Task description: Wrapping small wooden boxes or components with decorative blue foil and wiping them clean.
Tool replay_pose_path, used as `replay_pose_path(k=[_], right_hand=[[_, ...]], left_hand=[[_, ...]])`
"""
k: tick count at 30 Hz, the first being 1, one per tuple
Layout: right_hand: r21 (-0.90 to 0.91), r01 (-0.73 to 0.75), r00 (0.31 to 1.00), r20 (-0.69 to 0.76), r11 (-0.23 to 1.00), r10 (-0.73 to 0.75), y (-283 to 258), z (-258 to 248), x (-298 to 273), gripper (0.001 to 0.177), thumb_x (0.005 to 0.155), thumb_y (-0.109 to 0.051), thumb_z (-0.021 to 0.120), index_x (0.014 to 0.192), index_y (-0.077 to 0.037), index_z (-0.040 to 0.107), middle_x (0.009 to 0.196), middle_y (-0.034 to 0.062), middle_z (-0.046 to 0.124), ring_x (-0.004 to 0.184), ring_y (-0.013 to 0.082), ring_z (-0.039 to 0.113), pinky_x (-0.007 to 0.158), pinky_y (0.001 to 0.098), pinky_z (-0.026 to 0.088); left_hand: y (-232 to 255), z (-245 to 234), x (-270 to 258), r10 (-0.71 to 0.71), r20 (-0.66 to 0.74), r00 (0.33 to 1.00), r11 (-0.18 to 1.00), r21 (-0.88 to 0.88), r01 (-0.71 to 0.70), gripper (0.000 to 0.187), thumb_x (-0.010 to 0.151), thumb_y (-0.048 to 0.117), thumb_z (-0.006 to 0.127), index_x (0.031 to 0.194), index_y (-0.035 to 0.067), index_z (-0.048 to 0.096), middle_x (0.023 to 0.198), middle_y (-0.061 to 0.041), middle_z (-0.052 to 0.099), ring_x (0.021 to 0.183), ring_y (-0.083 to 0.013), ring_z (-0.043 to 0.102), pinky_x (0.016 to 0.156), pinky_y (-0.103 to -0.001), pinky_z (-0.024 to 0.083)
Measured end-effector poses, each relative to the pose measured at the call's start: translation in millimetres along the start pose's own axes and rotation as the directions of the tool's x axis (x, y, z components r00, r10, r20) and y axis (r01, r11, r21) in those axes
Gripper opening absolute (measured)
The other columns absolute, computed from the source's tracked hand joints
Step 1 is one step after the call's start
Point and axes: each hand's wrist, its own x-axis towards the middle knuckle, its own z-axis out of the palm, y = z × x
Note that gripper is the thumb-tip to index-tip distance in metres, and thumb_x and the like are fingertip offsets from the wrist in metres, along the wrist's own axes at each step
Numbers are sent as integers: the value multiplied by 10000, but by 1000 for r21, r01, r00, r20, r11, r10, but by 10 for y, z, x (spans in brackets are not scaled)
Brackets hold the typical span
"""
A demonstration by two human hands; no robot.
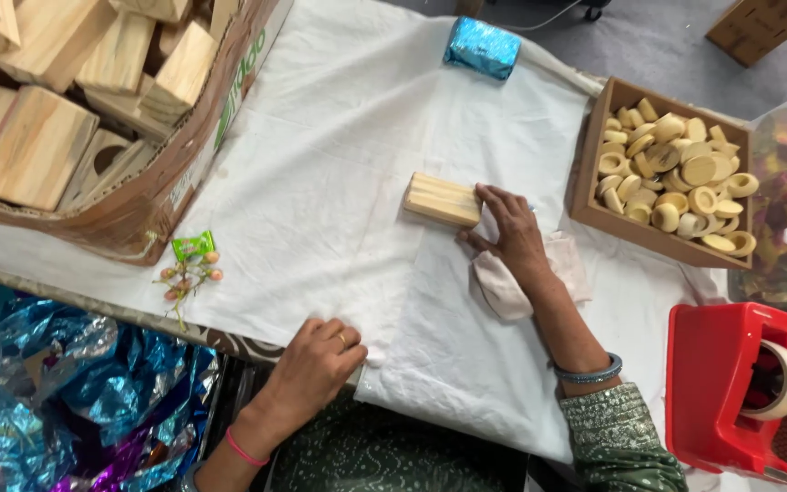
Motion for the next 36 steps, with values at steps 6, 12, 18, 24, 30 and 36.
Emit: replay_pose_path(k=[6, 12, 18, 24, 30, 36], right_hand=[[-22, 25, 1000, -8, 999, -25, -101, -44, 29, 932, 775, -432, 847, 1549, -113, 438, 1487, 129, 516, 1273, 347, 514, 1035, 476, 472], [-99, 44, 999, 35, 994, -41, 29, 116, 31, 772, 805, -390, 831, 1480, -178, 520, 1460, 60, 558, 1269, 307, 524, 997, 443, 492], [-70, 82, 997, -6, 994, -82, 26, 87, 22, 699, 809, -362, 834, 1415, -133, 570, 1400, 70, 591, 1252, 299, 530, 1008, 453, 481], [10, 133, 990, -48, 991, -133, -280, -169, 86, 676, 839, -263, 815, 1437, -84, 552, 1406, 134, 561, 1248, 321, 544, 1037, 468, 482], [48, 57, 996, -67, 997, -54, -349, -133, 190, 636, 877, -232, 787, 1445, -73, 548, 1417, 137, 557, 1273, 328, 557, 1062, 449, 518], [191, -97, 984, 168, 977, 65, -285, -345, 309, 686, 844, -278, 831, 1413, -28, 541, 1435, 214, 486, 1278, 396, 506, 1013, 483, 462]], left_hand=[[13, 174, -79, 127, -56, 990, 987, 109, -121, 164, 764, 17, 648, 925, 17, 678, 950, -85, 637, 939, -265, 594, 822, -407, 478], [45, 188, -154, 126, -63, 990, 991, 40, -124, 201, 750, -14, 653, 949, 4, 671, 936, -68, 623, 923, -243, 589, 844, -385, 485], [42, 158, -171, 93, 20, 995, 995, -47, -92, 183, 748, -27, 662, 925, 20, 660, 952, -69, 615, 953, -255, 589, 866, -398, 462], [88, 239, -219, 51, -166, 985, 996, -65, -63, 164, 853, 62, 680, 1006, 13, 649, 1306, -142, 611, 1244, -321, 554, 1061, -470, 404], [121, 410, -294, 116, 1, 993, 988, -99, -116, 656, 868, 382, 737, 1368, 1, 551, 1571, -191, 423, 1478, -397, 315, 1165, -568, 206], [52, 438, -287, 139, 20, 990, 979, -157, -134, 613, 929, 413, 751, 1366, 4, 618, 1530, -140, 533, 1493, -359, 373, 1179, -534, 274]])
